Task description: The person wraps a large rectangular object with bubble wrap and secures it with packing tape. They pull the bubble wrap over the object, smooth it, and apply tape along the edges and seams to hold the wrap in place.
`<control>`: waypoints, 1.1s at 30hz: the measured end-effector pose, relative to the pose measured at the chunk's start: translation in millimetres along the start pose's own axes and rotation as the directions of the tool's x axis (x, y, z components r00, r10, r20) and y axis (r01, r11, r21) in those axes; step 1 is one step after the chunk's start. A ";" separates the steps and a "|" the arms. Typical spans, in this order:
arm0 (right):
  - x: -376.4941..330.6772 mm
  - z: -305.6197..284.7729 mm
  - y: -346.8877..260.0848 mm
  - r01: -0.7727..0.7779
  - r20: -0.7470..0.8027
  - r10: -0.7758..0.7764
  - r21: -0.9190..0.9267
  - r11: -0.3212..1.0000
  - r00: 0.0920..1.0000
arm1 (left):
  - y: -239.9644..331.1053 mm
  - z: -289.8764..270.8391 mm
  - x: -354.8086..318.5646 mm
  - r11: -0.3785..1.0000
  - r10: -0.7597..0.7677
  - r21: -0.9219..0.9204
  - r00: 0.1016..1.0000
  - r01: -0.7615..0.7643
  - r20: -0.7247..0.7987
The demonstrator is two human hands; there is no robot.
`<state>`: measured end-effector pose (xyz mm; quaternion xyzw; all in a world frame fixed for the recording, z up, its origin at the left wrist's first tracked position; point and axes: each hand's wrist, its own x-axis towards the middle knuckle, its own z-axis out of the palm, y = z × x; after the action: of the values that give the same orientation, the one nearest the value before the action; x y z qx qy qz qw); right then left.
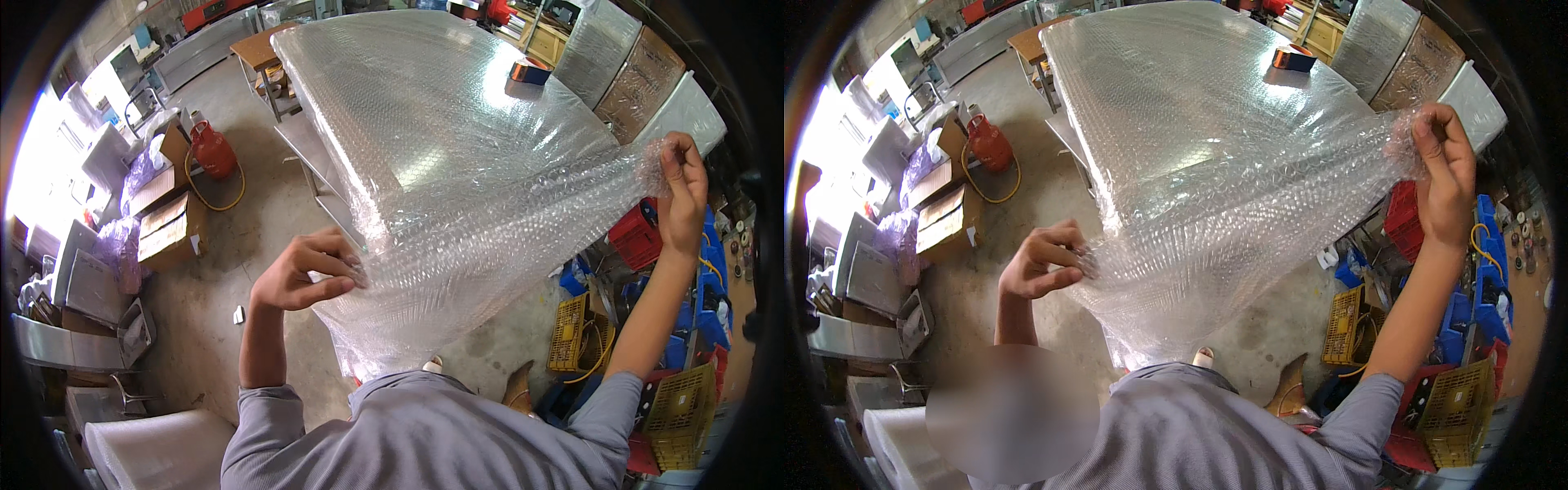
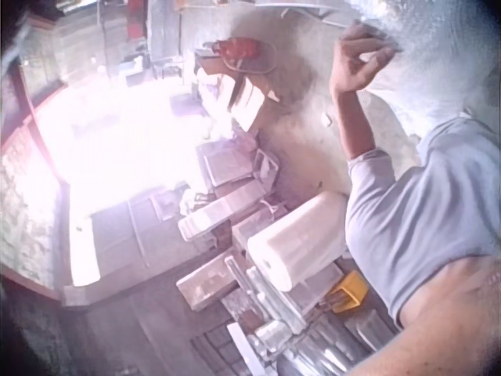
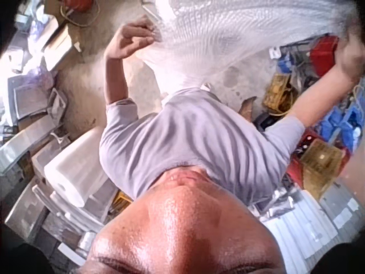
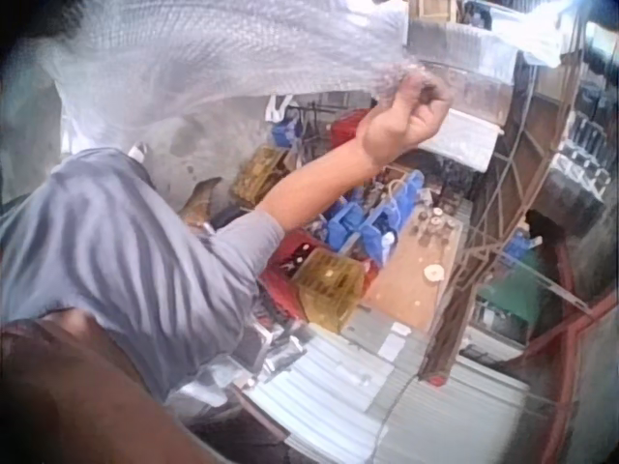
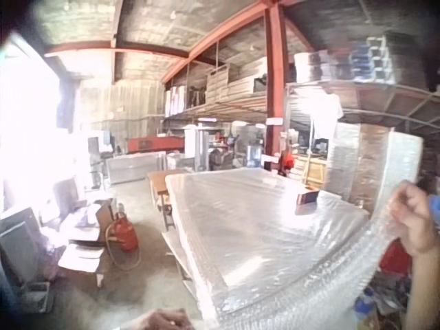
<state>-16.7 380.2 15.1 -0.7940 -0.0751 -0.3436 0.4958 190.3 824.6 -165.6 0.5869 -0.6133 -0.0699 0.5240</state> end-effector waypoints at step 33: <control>-113.9 179.6 167.1 -0.129 -0.654 0.103 0.009 0.992 0.749 | 14.5 18.4 -75.6 0.781 -0.292 0.293 0.738 0.551 -0.609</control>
<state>59.0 473.0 -227.3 -0.6364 0.1582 -0.5688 0.4964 149.6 879.2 -206.0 0.8150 -0.2876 0.1204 0.4885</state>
